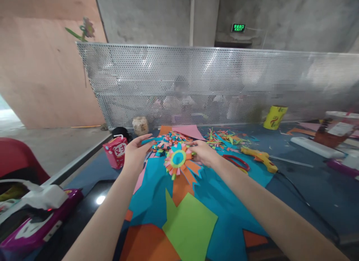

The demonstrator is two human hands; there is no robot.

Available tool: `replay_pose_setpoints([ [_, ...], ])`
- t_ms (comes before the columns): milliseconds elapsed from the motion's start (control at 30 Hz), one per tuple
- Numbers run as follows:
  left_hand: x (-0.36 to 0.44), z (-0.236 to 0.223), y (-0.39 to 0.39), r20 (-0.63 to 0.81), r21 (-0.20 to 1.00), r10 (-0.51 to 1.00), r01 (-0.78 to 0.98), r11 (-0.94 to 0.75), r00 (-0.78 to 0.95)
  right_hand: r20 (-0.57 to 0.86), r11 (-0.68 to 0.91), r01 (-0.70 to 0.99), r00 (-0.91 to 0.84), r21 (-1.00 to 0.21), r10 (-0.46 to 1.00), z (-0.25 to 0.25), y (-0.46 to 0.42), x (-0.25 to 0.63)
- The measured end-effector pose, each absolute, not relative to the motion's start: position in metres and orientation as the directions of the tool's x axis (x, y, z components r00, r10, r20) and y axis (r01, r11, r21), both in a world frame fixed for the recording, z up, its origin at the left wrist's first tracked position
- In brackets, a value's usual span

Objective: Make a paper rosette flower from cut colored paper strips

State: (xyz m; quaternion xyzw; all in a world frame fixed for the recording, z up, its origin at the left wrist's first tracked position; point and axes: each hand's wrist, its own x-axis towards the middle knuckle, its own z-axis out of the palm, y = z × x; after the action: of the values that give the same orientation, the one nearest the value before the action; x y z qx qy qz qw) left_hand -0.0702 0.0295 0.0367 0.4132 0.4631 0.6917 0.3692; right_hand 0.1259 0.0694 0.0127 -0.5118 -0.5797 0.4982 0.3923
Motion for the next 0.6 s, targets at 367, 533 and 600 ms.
replay_pose_setpoints([
  [367,-0.068,0.026,0.035,0.158,0.945,0.927,-0.219,-0.241,-0.34,-0.152,-0.196,-0.193,-0.223,-0.961,0.963,0.008,0.064,0.159],
  [533,-0.06,0.028,0.031,0.194,0.967,0.92,-0.089,-0.237,-0.339,-0.122,-0.192,-0.217,-0.297,-0.957,0.947,0.015,0.053,0.176],
  [600,-0.055,0.029,0.029,0.209,0.966,0.921,-0.078,-0.247,-0.329,-0.1,-0.181,-0.225,-0.332,-0.957,0.938,0.016,0.048,0.18],
])
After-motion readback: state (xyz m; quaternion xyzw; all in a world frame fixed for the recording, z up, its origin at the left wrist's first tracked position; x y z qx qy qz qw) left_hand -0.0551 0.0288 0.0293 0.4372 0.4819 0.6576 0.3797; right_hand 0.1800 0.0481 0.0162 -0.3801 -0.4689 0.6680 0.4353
